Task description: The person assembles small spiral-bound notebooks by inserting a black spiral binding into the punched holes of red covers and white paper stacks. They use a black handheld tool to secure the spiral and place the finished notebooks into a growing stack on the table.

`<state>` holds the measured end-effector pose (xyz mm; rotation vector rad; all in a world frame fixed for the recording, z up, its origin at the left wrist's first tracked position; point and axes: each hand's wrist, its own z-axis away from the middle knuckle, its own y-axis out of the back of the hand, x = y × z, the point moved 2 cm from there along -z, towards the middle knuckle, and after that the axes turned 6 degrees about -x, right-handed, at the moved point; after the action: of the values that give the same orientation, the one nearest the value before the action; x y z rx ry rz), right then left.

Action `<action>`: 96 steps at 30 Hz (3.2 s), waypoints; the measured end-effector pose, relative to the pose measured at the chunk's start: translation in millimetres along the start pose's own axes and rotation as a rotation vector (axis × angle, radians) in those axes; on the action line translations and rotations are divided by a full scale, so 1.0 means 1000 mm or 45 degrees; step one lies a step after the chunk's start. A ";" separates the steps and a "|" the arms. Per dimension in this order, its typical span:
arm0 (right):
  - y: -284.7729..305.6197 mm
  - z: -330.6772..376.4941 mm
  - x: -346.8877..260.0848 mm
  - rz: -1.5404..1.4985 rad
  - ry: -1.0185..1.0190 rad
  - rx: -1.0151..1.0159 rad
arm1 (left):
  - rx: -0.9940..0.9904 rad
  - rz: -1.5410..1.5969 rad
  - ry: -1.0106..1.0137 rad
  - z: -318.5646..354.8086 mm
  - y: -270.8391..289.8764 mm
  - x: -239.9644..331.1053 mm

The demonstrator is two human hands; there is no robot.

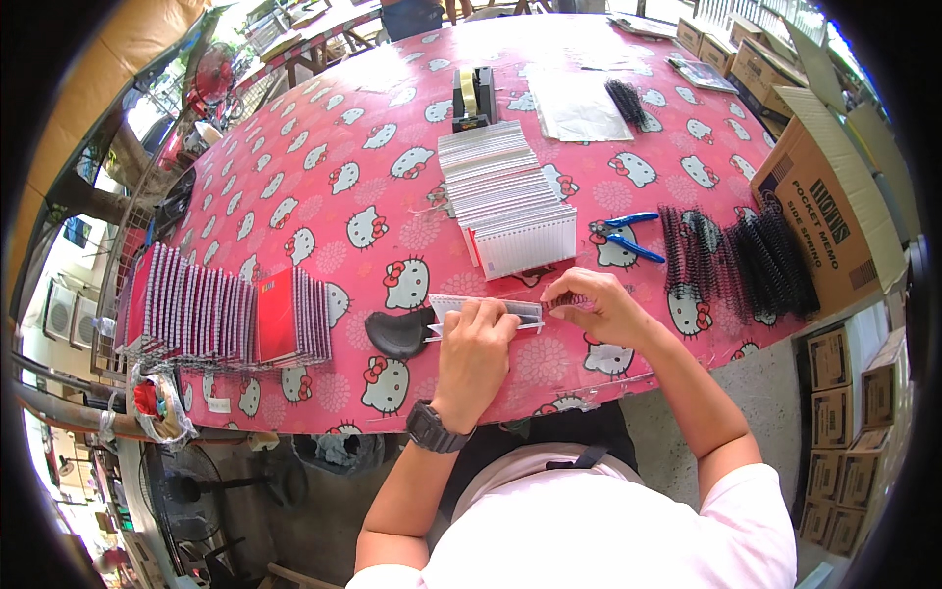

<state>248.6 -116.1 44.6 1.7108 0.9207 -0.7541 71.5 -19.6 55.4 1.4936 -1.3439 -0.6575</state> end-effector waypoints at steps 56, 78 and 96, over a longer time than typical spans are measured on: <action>0.005 -0.008 0.008 0.037 0.038 -0.209 | 0.236 0.229 0.150 0.001 -0.007 -0.010; 0.009 -0.047 0.017 0.264 -0.019 -0.029 | 0.140 0.289 -0.027 -0.008 -0.008 -0.004; 0.003 -0.004 -0.014 0.234 -0.050 -0.099 | 0.184 0.126 0.125 -0.001 -0.014 -0.002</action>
<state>244.4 -116.1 58.8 1.6801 0.7447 -0.6196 77.9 -18.8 42.4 1.5424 -1.4034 -0.4266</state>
